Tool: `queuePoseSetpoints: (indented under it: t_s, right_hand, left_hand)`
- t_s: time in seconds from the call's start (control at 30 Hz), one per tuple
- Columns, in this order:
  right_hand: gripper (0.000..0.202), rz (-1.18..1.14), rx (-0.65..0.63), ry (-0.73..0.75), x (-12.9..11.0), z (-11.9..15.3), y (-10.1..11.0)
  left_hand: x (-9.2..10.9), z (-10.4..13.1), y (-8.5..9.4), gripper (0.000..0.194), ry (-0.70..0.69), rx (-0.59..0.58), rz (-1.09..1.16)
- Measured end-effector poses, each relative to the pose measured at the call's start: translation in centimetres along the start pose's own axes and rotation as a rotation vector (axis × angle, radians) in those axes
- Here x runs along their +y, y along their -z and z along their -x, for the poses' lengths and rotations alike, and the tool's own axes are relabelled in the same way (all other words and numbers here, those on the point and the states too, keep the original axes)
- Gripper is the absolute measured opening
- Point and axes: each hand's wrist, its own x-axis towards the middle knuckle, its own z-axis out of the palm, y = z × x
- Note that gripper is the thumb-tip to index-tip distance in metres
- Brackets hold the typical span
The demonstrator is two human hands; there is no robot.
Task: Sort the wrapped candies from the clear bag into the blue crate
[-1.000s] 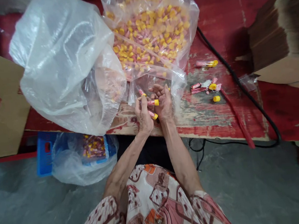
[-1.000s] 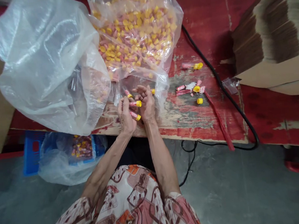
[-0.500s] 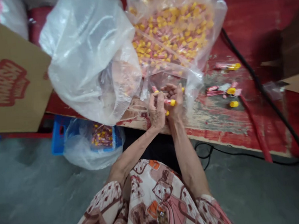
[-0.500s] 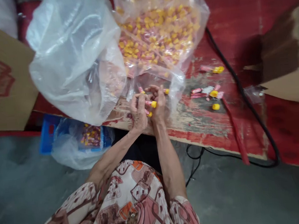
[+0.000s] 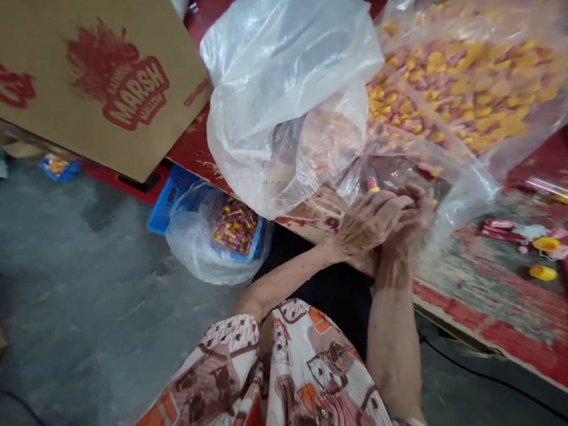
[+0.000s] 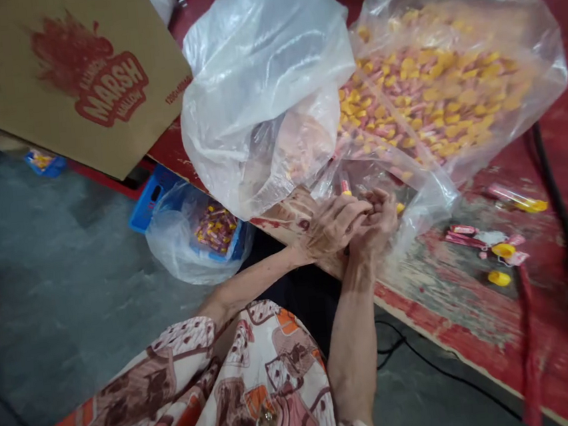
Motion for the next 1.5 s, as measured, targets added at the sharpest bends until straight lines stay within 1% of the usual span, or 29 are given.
queuePoseSetpoints:
  t_s: [0.03, 0.07, 0.1, 0.13, 0.2, 0.27, 0.37, 0.43, 0.47, 0.57, 0.67, 0.77, 0.83, 0.9, 0.93, 1.0, 1.03, 1.1, 1.2, 1.27, 1.37, 1.5]
  right_hand:
    - [0.036, 0.040, 0.002, 0.048, 0.1, 0.0, 0.0]
    - [0.033, 0.080, 0.008, 0.097, 0.1, 0.1, 0.1]
    - [0.030, 0.124, 0.016, 0.139, 0.2, 0.2, 0.1]
    - [0.028, 0.178, 0.028, 0.176, 0.2, 0.3, 0.1]
    - [0.025, 0.264, 0.035, 0.207, 0.3, 0.6, 0.2]
    - [0.025, 0.314, 0.009, 0.211, 0.4, 0.9, 0.4]
    - [0.021, 0.357, -0.030, 0.243, 0.5, 1.3, 0.6]
    - [0.023, 0.395, 0.009, 0.301, 0.6, 1.4, 0.7]
    - [0.022, 0.419, 0.045, 0.334, 0.6, 1.5, 0.7]
    - [0.018, 0.503, 0.089, 0.421, 0.2, 2.1, 0.8]
    - [0.021, 0.558, 0.059, 0.496, -0.8, 3.3, 1.6]
    - [0.022, 0.625, 0.104, 0.571, -2.1, 4.6, 3.5]
    - [0.026, 0.713, 0.194, 0.625, -2.7, 5.1, 5.4]
    - [0.025, 0.872, 0.252, 0.647, -2.8, 5.4, 7.6]
    - [0.023, 0.964, 0.254, 0.640, -2.7, 5.4, 8.7]
    - [0.025, 1.107, 0.212, 0.605, -2.3, 5.5, 10.6]
    - [0.027, 1.140, 0.197, 0.587, -2.0, 5.5, 11.3]
    - [0.032, 1.159, 0.202, 0.549, -1.3, 5.4, 12.1]
    - [0.035, 1.164, 0.197, 0.546, -0.4, 5.1, 12.3]
    - [0.036, 1.158, 0.185, 0.571, 0.0, 5.0, 12.1]
    - [0.038, 1.142, 0.178, 0.579, 0.4, 5.1, 12.0]
    - [0.037, 1.121, 0.170, 0.582, 0.8, 5.1, 11.9]
  left_hand:
    - [-0.5, 0.3, -0.1, 0.023, -0.147, -0.095, 0.068]
    - [-1.0, 0.6, -0.3, 0.021, -0.250, -0.174, 0.125]
    - [-1.6, 0.9, -0.5, 0.024, -0.298, -0.234, 0.171]
    - [-2.2, 1.1, -0.6, 0.028, -0.291, -0.268, 0.206]
    - [-3.2, 1.3, -0.9, 0.033, -0.235, -0.298, 0.266]
    - [-3.5, 1.4, -0.9, 0.036, -0.190, -0.298, 0.312]
    - [-3.3, 1.3, -0.6, 0.042, -0.090, -0.252, 0.369]
    - [-3.2, 1.3, -0.5, 0.049, -0.047, -0.214, 0.407]
    - [-3.1, 1.4, -0.5, 0.048, -0.044, -0.200, 0.416]
    - [-3.2, 1.7, -1.1, 0.030, -0.083, -0.221, 0.392]
    - [-3.5, 1.6, -2.0, 0.016, -0.134, -0.283, 0.345]
    - [-3.9, 1.4, -2.5, 0.012, -0.163, -0.261, 0.341]
    - [-4.3, 1.2, -2.3, 0.015, -0.168, -0.241, 0.343]
    - [-4.5, 1.2, -1.8, 0.016, -0.149, -0.238, 0.344]
    - [-4.7, 1.3, -1.5, 0.017, -0.133, -0.238, 0.345]
    - [-4.8, 1.4, -0.9, 0.017, -0.108, -0.227, 0.341]
    - [-4.8, 1.4, -0.7, 0.019, -0.114, -0.217, 0.330]
    - [-4.8, 1.5, -0.5, 0.020, -0.180, -0.210, 0.287]
    - [-4.6, 1.4, -0.7, 0.017, -0.298, -0.229, 0.165]
    - [-4.5, 1.3, -1.0, 0.018, -0.339, -0.248, 0.071]
    - [-4.7, 1.2, -1.0, 0.020, -0.341, -0.245, -0.037]
    - [-5.2, 1.1, -0.8, 0.022, -0.339, -0.213, -0.081]
